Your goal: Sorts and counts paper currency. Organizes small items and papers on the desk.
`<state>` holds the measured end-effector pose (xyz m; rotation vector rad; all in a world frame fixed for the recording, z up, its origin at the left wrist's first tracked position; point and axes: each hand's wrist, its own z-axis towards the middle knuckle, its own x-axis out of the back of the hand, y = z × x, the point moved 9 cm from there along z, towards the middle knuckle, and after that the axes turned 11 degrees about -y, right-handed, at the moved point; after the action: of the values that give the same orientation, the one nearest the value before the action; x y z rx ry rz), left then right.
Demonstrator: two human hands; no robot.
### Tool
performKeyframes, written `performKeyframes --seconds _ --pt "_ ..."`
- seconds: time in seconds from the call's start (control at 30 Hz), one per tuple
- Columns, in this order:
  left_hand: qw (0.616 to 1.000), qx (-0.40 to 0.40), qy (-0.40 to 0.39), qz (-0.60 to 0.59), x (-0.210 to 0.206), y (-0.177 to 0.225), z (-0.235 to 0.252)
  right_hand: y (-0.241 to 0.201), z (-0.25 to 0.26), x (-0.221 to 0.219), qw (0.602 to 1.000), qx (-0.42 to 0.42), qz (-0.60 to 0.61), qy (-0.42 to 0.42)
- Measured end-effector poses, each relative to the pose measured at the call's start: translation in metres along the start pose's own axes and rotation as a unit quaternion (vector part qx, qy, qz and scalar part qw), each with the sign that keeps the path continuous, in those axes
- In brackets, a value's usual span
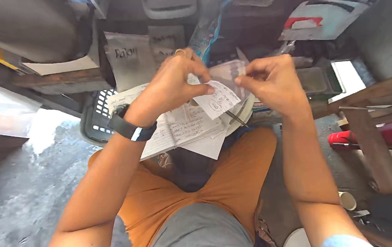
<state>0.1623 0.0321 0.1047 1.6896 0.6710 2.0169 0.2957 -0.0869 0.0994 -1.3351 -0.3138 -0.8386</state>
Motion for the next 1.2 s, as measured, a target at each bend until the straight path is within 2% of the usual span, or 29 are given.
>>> performKeyframes --seconds 0.07,0.17,0.33,0.53,0.67,0.8,0.9,0.97,1.03,1.1,1.2 --pt "0.999 -0.017 -0.011 0.041 0.006 0.007 0.006 -0.010 0.007 -0.015 0.997 0.004 0.030 -0.070" --pt "0.996 -0.026 -0.048 0.067 0.005 0.017 0.011 -0.017 0.008 -0.023 0.993 0.004 0.049 -0.107" --pt "0.991 0.068 -0.096 -0.055 -0.006 0.006 0.014 -0.018 0.004 -0.023 0.989 0.000 0.090 -0.115" --pt "0.969 0.049 -0.158 -0.184 -0.021 -0.009 0.019 -0.012 0.001 -0.028 0.982 0.007 0.118 -0.149" --pt "0.958 0.078 -0.175 -0.215 -0.032 -0.011 0.025 0.010 -0.001 -0.037 0.960 -0.065 0.207 -0.177" --pt "0.954 0.050 -0.177 -0.238 -0.043 -0.005 0.036 0.035 -0.018 -0.026 0.960 -0.074 0.244 -0.120" --pt "0.961 0.032 -0.115 -0.250 -0.045 -0.011 0.057 0.066 -0.066 0.022 0.975 -0.117 0.189 0.006" --pt "0.985 0.013 -0.073 -0.153 -0.058 -0.018 0.076 0.097 -0.113 0.052 0.965 -0.173 0.174 0.096" --pt "0.997 0.009 -0.079 -0.023 -0.090 -0.018 0.094 0.119 -0.156 0.060 0.946 -0.230 0.175 0.145" --pt "0.989 0.051 -0.120 0.071 -0.126 -0.020 0.108 0.130 -0.185 0.049 0.924 -0.271 0.208 0.169" --pt "0.970 0.121 -0.170 0.123 -0.161 -0.026 0.119 0.142 -0.210 0.027 0.902 -0.308 0.245 0.180"
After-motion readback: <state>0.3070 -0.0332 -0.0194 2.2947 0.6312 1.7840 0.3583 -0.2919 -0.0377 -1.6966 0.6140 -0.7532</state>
